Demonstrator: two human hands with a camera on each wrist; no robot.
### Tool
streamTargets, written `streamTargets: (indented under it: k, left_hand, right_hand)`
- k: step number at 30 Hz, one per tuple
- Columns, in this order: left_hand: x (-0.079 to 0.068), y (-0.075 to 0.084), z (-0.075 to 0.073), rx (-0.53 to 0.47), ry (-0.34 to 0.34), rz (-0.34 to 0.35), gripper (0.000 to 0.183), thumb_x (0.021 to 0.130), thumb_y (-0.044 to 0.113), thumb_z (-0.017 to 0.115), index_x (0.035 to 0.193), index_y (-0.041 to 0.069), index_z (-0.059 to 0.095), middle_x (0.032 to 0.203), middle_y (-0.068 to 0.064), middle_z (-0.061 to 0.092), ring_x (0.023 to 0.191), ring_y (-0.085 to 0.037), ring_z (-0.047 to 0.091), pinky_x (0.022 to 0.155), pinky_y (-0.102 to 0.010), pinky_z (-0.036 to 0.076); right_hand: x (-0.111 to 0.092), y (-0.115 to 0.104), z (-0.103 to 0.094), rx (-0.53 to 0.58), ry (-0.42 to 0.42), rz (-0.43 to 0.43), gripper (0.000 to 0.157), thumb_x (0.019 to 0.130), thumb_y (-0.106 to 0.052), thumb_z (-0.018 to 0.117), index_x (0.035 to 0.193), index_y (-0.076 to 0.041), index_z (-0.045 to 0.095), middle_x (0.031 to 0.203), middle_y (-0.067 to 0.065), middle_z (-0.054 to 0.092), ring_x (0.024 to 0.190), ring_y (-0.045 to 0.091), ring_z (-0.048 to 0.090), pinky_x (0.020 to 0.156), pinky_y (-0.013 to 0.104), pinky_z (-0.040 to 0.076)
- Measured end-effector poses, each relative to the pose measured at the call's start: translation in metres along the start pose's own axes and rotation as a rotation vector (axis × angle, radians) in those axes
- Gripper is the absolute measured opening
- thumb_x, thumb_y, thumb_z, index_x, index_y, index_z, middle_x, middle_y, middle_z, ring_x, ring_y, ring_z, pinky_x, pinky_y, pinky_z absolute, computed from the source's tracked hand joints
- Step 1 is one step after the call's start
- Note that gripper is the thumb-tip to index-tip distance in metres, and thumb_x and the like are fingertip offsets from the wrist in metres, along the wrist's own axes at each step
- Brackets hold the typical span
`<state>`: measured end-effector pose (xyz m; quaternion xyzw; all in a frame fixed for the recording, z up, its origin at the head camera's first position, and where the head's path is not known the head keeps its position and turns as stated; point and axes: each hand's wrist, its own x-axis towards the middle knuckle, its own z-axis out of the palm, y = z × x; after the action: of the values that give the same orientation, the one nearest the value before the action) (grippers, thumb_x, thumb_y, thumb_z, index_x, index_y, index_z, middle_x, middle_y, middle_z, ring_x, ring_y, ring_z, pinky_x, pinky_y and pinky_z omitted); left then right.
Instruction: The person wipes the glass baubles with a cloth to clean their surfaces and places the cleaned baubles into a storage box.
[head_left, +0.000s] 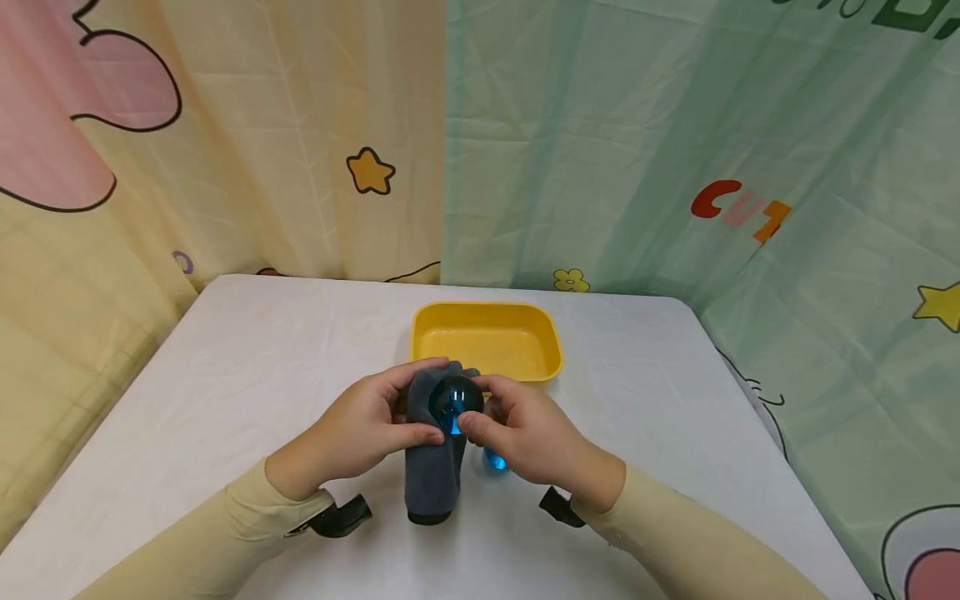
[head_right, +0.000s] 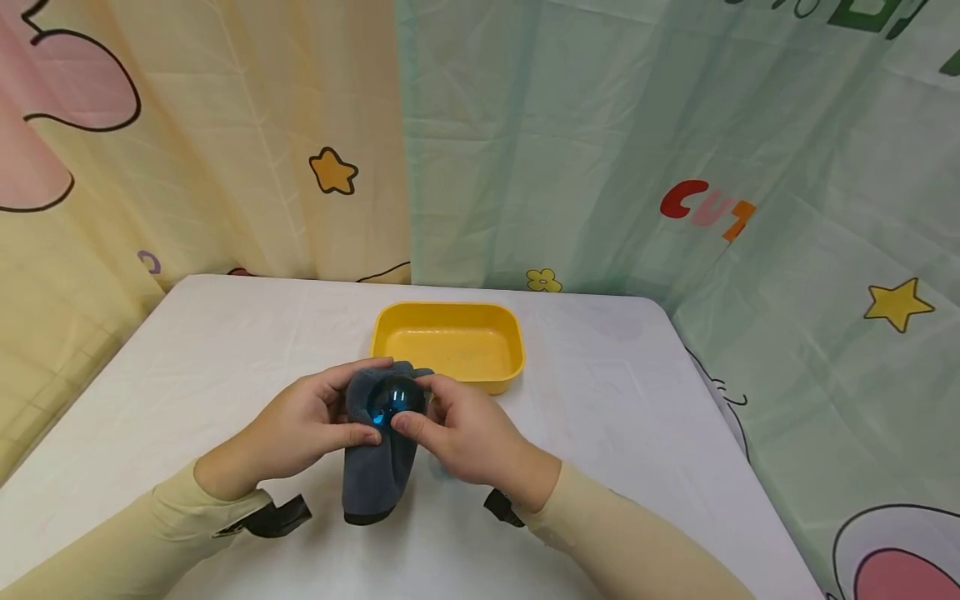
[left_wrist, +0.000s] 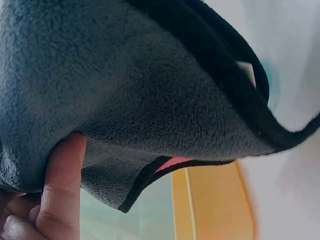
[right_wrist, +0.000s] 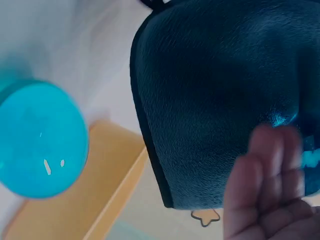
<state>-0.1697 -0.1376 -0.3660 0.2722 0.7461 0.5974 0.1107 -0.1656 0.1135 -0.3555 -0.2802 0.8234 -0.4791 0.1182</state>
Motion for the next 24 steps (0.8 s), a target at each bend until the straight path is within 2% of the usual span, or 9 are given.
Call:
streamTargets:
  k: [3,6,8,10,14,17,19,22,24]
  left_hand:
    - [-0.0003,-0.0008,0.0003,0.019,0.0,0.004,0.077,0.091,0.011,0.083,0.157,0.004,0.045,0.137,-0.021,0.067,0.107,-0.016,0.074,0.088,-0.028,0.064]
    - [-0.0002,-0.0015,-0.0004,0.041,0.008,0.006,0.077,0.09,0.01,0.084,0.157,0.004,0.045,0.133,-0.019,0.069,0.107,-0.016,0.074,0.087,-0.028,0.064]
    - [-0.0002,-0.0017,-0.0012,0.048,0.018,0.003,0.077,0.09,0.009,0.084,0.157,0.004,0.045,0.133,-0.019,0.07,0.107,-0.016,0.074,0.087,-0.028,0.064]
    - [-0.0005,-0.0015,-0.002,0.047,0.024,0.001,0.078,0.09,0.01,0.084,0.157,0.003,0.045,0.133,-0.019,0.07,0.107,-0.016,0.073,0.087,-0.028,0.064]
    - [-0.0007,-0.0005,-0.0027,0.027,0.018,0.002,0.078,0.09,0.011,0.085,0.157,0.005,0.045,0.137,-0.019,0.068,0.108,-0.018,0.073,0.088,-0.03,0.064]
    - [-0.0011,0.0001,-0.003,0.023,0.01,0.009,0.077,0.09,0.011,0.084,0.157,0.004,0.046,0.137,-0.02,0.068,0.109,-0.019,0.073,0.088,-0.03,0.064]
    - [-0.0017,0.0004,-0.0029,0.024,0.008,0.015,0.076,0.091,0.011,0.083,0.156,0.004,0.046,0.138,-0.02,0.067,0.109,-0.018,0.073,0.088,-0.029,0.064]
    - [-0.0025,0.0007,-0.0021,0.01,0.001,0.018,0.075,0.092,0.011,0.082,0.157,0.003,0.045,0.139,-0.021,0.066,0.11,-0.018,0.073,0.089,-0.029,0.064]
    - [-0.0027,0.0007,-0.0014,0.01,-0.001,0.018,0.075,0.092,0.011,0.082,0.157,0.004,0.045,0.139,-0.021,0.067,0.109,-0.018,0.074,0.088,-0.029,0.064]
  right_hand:
    - [-0.0006,0.0,0.0023,-0.091,0.023,-0.061,0.049,0.107,-0.029,0.064,0.149,-0.006,0.054,0.114,0.004,0.076,0.088,0.013,0.068,0.081,0.027,0.062]
    - [-0.0022,-0.0022,0.0039,-0.251,0.024,-0.127,0.066,0.105,-0.029,0.068,0.161,-0.007,0.039,0.137,0.004,0.068,0.104,0.013,0.07,0.094,0.03,0.062]
    - [-0.0035,-0.0036,0.0047,-0.371,0.02,-0.158,0.078,0.103,-0.027,0.07,0.166,-0.008,0.028,0.145,0.005,0.064,0.113,0.014,0.069,0.1,0.032,0.06]
    - [-0.0044,-0.0048,0.0053,-0.463,0.017,-0.194,0.085,0.101,-0.022,0.074,0.167,-0.009,0.022,0.148,0.008,0.062,0.119,0.017,0.068,0.104,0.035,0.059]
    - [-0.005,-0.0047,0.0067,-0.581,0.058,-0.232,0.08,0.098,-0.016,0.076,0.163,-0.009,0.028,0.14,0.01,0.067,0.114,0.021,0.071,0.102,0.038,0.06]
    - [-0.005,-0.0042,0.0065,-0.592,0.078,-0.23,0.074,0.098,-0.019,0.077,0.157,-0.009,0.033,0.131,0.008,0.071,0.103,0.018,0.073,0.093,0.034,0.063]
    - [-0.0051,-0.0038,0.0058,-0.547,0.073,-0.205,0.072,0.098,-0.023,0.077,0.155,-0.008,0.034,0.118,0.006,0.074,0.091,0.014,0.071,0.083,0.028,0.063]
    - [-0.0046,-0.0035,0.0044,-0.36,0.039,-0.11,0.066,0.101,-0.027,0.073,0.153,-0.006,0.037,0.096,0.0,0.073,0.075,0.009,0.063,0.068,0.024,0.058]
    - [-0.004,-0.0025,0.0041,-0.226,0.038,-0.042,0.057,0.103,-0.027,0.07,0.149,-0.005,0.044,0.083,-0.002,0.069,0.067,0.008,0.057,0.061,0.023,0.053]
